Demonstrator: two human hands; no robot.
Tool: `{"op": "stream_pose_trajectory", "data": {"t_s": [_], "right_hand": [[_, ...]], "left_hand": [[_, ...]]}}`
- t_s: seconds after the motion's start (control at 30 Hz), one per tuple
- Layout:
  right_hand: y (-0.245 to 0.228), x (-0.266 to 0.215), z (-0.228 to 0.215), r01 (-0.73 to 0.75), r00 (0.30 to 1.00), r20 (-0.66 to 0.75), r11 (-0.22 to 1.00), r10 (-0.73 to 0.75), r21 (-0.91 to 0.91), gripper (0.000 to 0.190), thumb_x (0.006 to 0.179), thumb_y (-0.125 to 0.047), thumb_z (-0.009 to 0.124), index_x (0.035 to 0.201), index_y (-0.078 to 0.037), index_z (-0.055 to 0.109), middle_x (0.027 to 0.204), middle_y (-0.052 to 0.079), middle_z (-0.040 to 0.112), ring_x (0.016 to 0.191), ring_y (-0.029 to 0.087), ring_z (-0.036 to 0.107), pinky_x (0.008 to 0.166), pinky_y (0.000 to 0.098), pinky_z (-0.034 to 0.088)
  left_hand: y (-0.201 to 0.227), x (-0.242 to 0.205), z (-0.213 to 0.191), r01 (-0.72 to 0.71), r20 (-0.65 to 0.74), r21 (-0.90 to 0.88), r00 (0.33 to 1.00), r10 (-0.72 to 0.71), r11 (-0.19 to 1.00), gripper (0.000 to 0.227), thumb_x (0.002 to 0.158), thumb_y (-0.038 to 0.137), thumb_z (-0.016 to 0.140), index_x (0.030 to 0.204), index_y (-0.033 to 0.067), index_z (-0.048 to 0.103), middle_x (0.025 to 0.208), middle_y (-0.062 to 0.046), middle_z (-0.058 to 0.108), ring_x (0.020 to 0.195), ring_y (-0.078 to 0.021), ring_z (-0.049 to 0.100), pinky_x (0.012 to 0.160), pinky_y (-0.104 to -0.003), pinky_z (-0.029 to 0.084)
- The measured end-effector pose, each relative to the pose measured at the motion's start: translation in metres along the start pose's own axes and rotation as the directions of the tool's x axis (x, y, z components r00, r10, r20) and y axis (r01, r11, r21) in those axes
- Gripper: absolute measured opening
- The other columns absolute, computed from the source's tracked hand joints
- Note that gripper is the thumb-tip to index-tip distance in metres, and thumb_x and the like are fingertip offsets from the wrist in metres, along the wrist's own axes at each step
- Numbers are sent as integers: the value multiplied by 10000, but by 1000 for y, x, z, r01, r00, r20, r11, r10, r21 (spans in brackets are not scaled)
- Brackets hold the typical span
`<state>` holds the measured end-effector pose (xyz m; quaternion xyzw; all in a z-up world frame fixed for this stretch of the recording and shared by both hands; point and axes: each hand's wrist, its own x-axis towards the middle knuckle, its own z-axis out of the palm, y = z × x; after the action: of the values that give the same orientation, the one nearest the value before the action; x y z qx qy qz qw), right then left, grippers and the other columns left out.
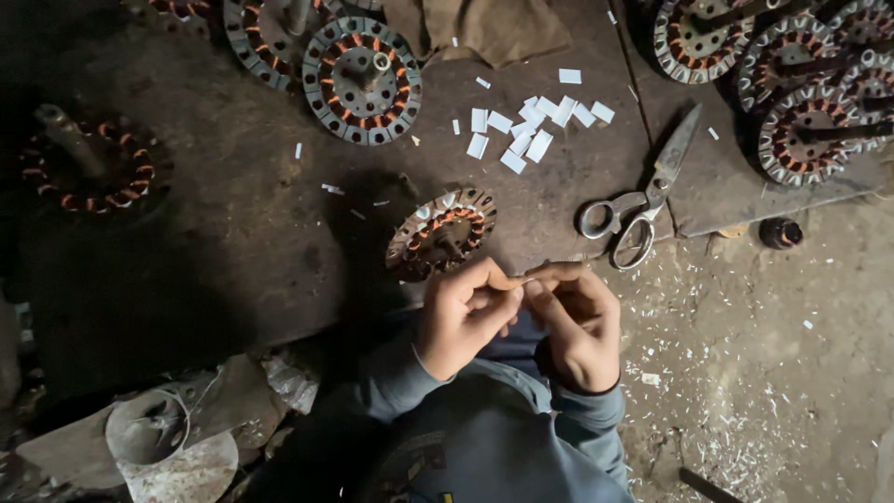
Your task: The person cuts small white rectangular pieces from a strip using scissors and inserts them into the slots of circular motor stators. The person repeats this process for multiple stators, placing the finished units on a nearby shelf.
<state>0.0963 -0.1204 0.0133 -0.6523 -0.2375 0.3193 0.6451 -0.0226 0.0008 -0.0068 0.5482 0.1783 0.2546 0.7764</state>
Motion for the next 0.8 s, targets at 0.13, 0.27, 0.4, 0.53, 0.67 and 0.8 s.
{"op": "stream_pose_trajectory", "data": {"t_s": [0.13, 0.27, 0.4, 0.53, 0.67, 0.8], "right_hand": [[-6, -5, 10, 24, 998, 57, 999, -22, -31, 74, 986, 19, 667, 1058, 24, 655, 925, 40, 692, 776, 70, 577, 679, 224, 449], [-30, -1, 20, 75, 971, 238, 983, -34, -167, 147, 921, 59, 692, 1061, 26, 665, 992, 55, 727, 892, 97, 657, 802, 252, 529], [-43, 9, 31, 571, 807, 392, 755, -442, -323, 219, 811, 68, 753, 1007, 36, 659, 1025, 91, 706, 969, 149, 696, 870, 279, 557], [-33, 35, 45, 528, 841, 274, 821, -467, -220, 144, 864, 96, 739, 983, 40, 679, 1001, 92, 716, 912, 134, 693, 822, 254, 577], [-15, 64, 56, 218, 976, 29, 973, -216, -72, 112, 895, 66, 755, 981, 53, 684, 944, 73, 739, 840, 96, 680, 762, 234, 559], [-7, 70, 60, 241, 970, 46, 971, -240, -10, 88, 928, 63, 753, 985, 51, 687, 946, 65, 737, 844, 84, 665, 771, 236, 543]], "left_hand": [[-6, -4, -7, -139, -16, 112, 990, 142, 984, 177, 948, -40, 684, 890, 12, 525, 776, -2, 551, 701, -31, 524, 589, -208, 426], [4, 3, -20, -305, 1, 147, 951, 309, 941, 225, 911, -61, 718, 849, 24, 519, 782, 12, 529, 711, -39, 493, 616, -216, 400], [33, 2, -33, -27, 40, -26, 999, 28, 999, 190, 908, -38, 668, 853, 36, 501, 809, 11, 571, 744, -55, 617, 643, -262, 540], [71, 2, -41, -297, -57, 599, 910, 410, 743, 114, 924, 21, 687, 999, 51, 608, 896, -81, 662, 820, -179, 661, 714, -328, 516], [87, 25, -46, -289, -53, 861, 767, 640, 418, 409, 984, 129, 720, 1332, -30, 576, 1153, -214, 653, 1061, -383, 632, 927, -439, 495], [73, 29, -43, -300, -87, 672, 876, 474, 677, 326, 999, 113, 696, 1306, 32, 624, 1179, -158, 693, 1067, -347, 690, 923, -393, 536]]}}
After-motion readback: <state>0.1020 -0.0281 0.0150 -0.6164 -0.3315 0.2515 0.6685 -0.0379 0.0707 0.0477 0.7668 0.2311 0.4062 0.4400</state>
